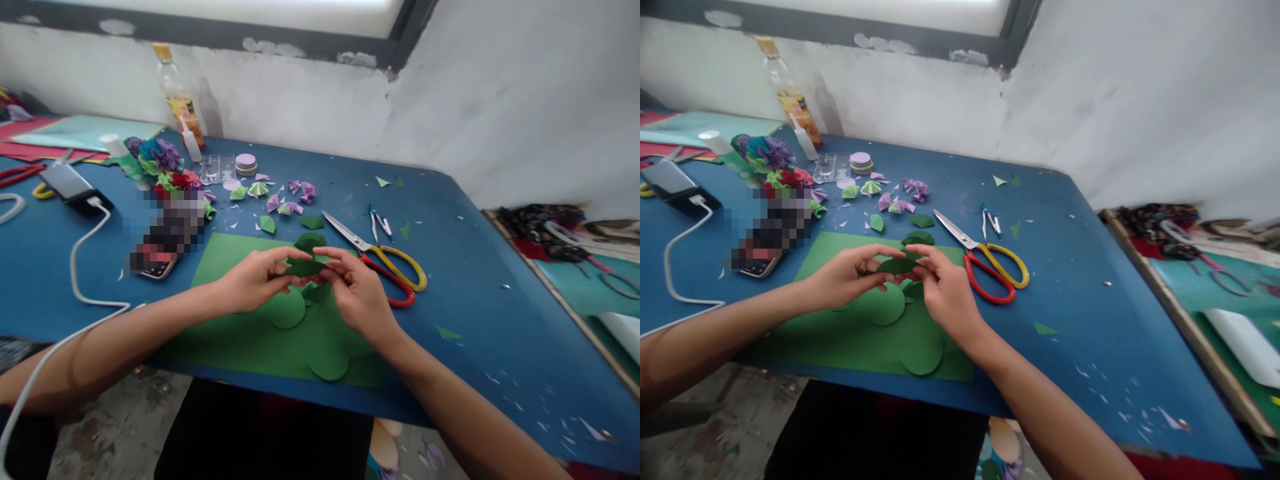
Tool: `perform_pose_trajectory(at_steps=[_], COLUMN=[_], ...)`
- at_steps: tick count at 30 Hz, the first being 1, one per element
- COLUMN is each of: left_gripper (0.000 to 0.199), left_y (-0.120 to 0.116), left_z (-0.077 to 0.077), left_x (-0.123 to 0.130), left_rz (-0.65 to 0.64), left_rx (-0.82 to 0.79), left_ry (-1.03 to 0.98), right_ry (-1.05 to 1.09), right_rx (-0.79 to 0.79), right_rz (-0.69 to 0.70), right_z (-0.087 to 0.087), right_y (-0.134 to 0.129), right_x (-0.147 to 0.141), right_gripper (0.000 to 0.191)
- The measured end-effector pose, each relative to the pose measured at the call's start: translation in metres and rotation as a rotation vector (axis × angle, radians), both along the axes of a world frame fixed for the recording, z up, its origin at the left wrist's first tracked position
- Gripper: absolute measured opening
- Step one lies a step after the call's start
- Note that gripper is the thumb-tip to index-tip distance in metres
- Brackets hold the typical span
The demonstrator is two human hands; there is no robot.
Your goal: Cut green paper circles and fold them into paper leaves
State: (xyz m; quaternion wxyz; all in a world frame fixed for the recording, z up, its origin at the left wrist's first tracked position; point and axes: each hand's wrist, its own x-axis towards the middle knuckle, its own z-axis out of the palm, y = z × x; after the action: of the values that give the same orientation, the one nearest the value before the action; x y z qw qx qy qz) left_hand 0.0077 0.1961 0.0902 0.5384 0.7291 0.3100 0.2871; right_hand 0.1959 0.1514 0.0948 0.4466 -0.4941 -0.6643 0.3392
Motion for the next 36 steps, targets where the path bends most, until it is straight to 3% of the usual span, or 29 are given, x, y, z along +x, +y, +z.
perform_pose_trajectory(at_steps=[5, 14, 22, 27, 31, 34, 36], left_gripper=[0.039, 0.034, 0.026, 0.019, 0.014, 0.012, 0.014], left_y=[-0.001, 0.002, -0.002, -0.002, -0.003, -0.005, -0.006], left_z=[-0.003, -0.002, 0.000, 0.002, 0.000, -0.001, -0.001], left_x=[0.001, 0.001, 0.001, 0.000, 0.001, 0.003, 0.002], left_rz=[-0.055, 0.020, 0.068, 0.157, 0.227, 0.284, 0.312], left_rx=[-0.124, -0.080, 0.142, 0.261, 0.354, 0.227, 0.142], left_ry=[-0.086, -0.090, 0.052, 0.080, 0.040, -0.073, -0.145], right_ry=[-0.051, -0.043, -0.023, -0.111, -0.020, 0.080, 0.092], right_rx=[0.039, 0.092, 0.031, 0.079, 0.038, -0.009, -0.082], right_rz=[-0.030, -0.022, 0.077, 0.070, 0.056, 0.025, 0.041], right_z=[0.000, -0.002, 0.001, -0.001, -0.004, -0.006, -0.006], right_y=[0.006, 0.013, 0.006, 0.004, 0.005, 0.007, 0.008], right_x=[0.006, 0.007, 0.001, 0.001, 0.001, 0.000, -0.001], right_gripper=[0.038, 0.025, 0.021, 0.036, 0.048, 0.058, 0.044])
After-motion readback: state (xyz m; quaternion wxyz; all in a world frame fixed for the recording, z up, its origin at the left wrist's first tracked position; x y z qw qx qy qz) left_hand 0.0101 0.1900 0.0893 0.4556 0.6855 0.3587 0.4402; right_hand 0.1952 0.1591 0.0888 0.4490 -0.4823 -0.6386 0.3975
